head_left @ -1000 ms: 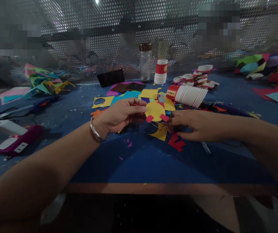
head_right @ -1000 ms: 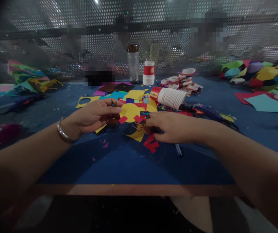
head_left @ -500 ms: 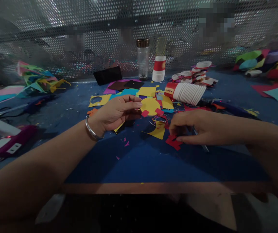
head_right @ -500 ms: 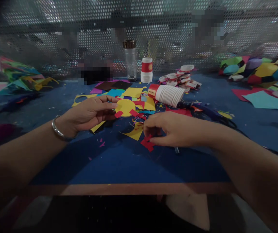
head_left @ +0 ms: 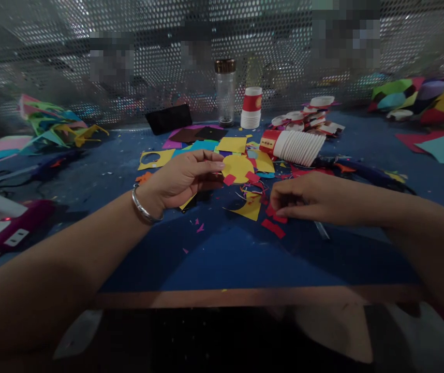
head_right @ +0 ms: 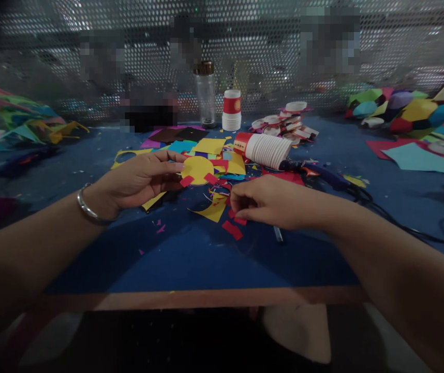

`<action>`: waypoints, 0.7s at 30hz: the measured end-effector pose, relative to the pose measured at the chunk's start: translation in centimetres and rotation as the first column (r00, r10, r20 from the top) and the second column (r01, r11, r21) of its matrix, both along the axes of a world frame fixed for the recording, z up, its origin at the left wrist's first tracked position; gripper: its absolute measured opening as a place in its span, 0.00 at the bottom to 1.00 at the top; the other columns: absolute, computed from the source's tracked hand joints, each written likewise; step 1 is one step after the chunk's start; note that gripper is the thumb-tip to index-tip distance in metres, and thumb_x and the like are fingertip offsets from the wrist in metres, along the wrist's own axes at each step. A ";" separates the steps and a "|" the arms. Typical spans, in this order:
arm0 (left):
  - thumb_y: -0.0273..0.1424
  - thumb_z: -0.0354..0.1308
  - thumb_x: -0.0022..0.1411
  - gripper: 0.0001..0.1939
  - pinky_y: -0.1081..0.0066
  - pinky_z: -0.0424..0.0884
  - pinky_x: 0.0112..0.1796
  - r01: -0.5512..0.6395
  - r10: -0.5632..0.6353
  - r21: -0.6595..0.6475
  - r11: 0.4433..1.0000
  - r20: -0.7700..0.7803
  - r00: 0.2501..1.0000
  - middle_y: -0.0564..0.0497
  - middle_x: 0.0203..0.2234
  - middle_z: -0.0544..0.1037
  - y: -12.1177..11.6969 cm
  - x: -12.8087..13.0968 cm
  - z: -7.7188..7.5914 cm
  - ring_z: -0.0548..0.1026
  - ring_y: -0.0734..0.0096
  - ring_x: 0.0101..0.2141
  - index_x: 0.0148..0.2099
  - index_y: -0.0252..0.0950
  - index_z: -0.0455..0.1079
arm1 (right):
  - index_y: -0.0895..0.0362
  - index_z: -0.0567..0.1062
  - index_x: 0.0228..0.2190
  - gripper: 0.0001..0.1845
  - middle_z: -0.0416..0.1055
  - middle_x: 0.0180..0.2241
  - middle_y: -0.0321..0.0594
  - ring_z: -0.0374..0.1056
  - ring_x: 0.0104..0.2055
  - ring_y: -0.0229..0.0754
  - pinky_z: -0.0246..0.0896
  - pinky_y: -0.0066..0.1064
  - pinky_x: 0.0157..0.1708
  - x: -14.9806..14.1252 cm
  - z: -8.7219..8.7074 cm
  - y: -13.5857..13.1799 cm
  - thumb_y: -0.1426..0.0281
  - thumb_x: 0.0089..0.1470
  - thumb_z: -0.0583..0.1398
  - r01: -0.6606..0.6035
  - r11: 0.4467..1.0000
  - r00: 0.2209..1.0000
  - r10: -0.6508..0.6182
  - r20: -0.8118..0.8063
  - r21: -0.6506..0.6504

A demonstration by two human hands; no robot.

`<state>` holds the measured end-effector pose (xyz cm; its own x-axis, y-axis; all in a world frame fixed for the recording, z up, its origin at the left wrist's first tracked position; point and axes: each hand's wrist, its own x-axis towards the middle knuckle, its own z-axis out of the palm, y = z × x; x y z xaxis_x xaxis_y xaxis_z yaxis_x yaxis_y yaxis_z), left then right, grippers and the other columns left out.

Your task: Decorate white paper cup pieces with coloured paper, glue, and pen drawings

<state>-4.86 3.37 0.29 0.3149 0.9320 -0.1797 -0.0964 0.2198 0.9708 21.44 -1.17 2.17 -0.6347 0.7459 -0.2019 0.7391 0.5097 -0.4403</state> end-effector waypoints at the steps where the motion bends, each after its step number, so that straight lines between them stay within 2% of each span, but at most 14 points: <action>1: 0.19 0.65 0.63 0.06 0.74 0.76 0.33 0.002 -0.002 0.006 1.000 0.003 1.000 0.54 0.27 0.79 0.0 0.0 0.0 0.77 0.77 0.25 0.37 0.33 0.73 | 0.54 0.73 0.31 0.09 0.76 0.31 0.40 0.68 0.29 0.40 0.60 0.32 0.30 0.1 -0.1 0.1 0.63 0.59 0.58 0.009 1.000 1.000 -0.009 -0.005 0.025; 7: 0.18 0.66 0.62 0.06 0.73 0.77 0.34 -0.005 0.005 0.015 1.000 0.003 1.000 0.53 0.28 0.79 0.0 0.1 0.1 0.77 0.77 0.26 0.37 0.32 0.73 | 0.54 0.73 0.33 0.08 0.77 0.32 0.39 0.71 0.31 0.42 0.60 0.33 0.33 0.6 -0.4 0.5 0.64 0.59 0.57 0.032 0.986 0.999 -0.028 -0.023 0.166; 15: 0.17 0.62 0.64 0.06 0.74 0.77 0.31 -0.024 0.024 0.018 1.000 -0.014 1.000 0.52 0.28 0.79 -0.2 0.2 0.3 0.78 0.76 0.25 0.37 0.31 0.73 | 0.55 0.76 0.35 0.09 0.79 0.34 0.41 0.73 0.33 0.43 0.62 0.34 0.34 1.0 -0.4 0.5 0.63 0.58 0.59 0.045 0.987 0.999 -0.041 -0.031 0.157; 21: 0.17 0.61 0.65 0.06 0.75 0.78 0.31 -0.022 0.023 0.032 0.999 -0.018 1.000 0.52 0.28 0.78 -0.2 0.3 0.3 0.78 0.76 0.26 0.37 0.31 0.73 | 0.56 0.78 0.36 0.09 0.80 0.37 0.44 0.73 0.36 0.46 0.63 0.36 0.36 0.9 -0.3 0.4 0.65 0.59 0.59 0.038 0.968 0.995 -0.013 -0.099 0.248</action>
